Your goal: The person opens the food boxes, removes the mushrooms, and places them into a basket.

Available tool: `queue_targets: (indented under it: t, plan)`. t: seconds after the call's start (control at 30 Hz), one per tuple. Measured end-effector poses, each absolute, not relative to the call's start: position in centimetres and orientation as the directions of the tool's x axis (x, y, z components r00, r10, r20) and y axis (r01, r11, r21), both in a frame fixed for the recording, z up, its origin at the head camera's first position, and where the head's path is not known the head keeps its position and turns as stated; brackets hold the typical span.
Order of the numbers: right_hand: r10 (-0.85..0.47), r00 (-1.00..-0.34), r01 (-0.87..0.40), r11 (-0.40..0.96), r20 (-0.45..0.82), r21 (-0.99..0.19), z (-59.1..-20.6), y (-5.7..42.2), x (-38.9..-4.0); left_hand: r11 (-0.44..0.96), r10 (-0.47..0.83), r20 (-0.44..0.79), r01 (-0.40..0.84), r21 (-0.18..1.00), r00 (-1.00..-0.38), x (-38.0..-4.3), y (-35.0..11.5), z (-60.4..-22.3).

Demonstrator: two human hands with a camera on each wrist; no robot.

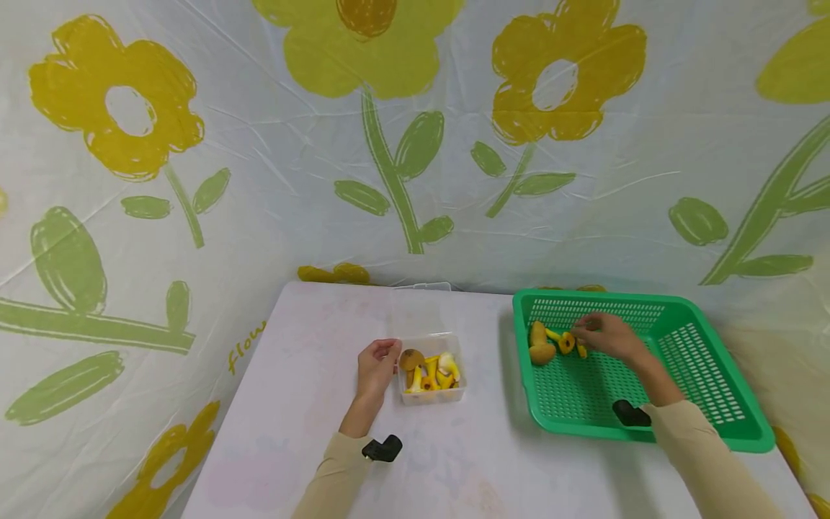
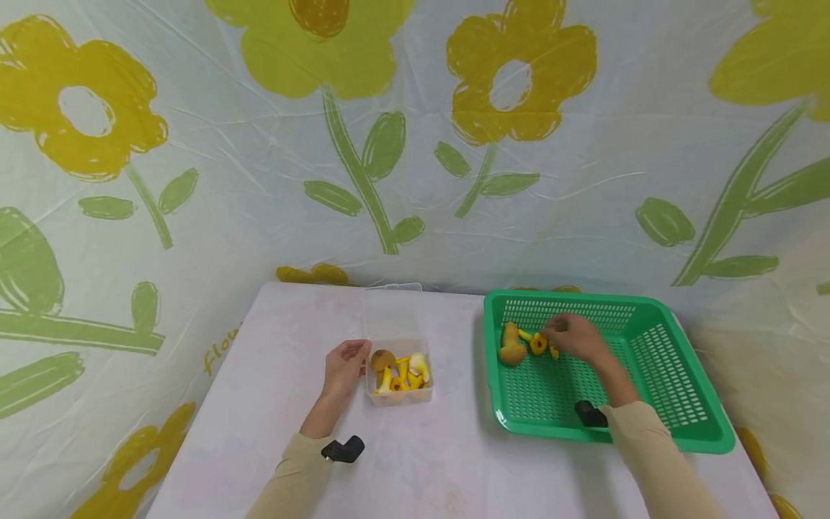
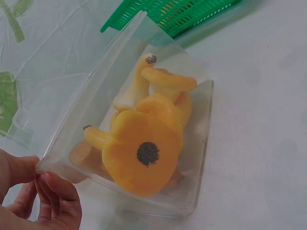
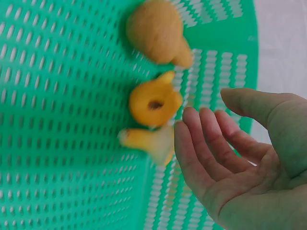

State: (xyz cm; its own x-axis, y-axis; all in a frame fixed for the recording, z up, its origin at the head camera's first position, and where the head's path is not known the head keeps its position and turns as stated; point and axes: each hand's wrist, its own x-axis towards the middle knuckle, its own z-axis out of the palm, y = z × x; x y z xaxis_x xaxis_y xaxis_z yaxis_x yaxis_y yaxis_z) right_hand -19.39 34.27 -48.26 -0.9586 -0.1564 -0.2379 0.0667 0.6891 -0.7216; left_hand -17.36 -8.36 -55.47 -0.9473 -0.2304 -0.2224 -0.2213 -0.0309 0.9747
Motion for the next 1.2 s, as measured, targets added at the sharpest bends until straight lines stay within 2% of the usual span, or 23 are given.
queue_targets:
  t: [0.37,0.83,1.2]
  plan:
    - [-0.235,-0.969,-0.101,0.661,-0.077,-0.743,-47.2,29.9,-19.3,-0.037,-0.232,-0.237,-0.235,0.971,-0.943,-17.7,-8.7,-56.0]
    - [-0.273,-0.96,-0.227,0.607,0.069,-0.762,-46.6,23.4,-19.3,-0.035,-0.223,-0.258,-0.256,0.966,-0.94,-18.1,-9.0,-55.8]
    - [-0.3,-0.953,-0.212,0.594,0.03,-0.776,-47.3,17.8,-19.2,-0.023,-0.221,-0.269,-0.271,0.962,-0.937,-18.5,-9.0,-55.9]
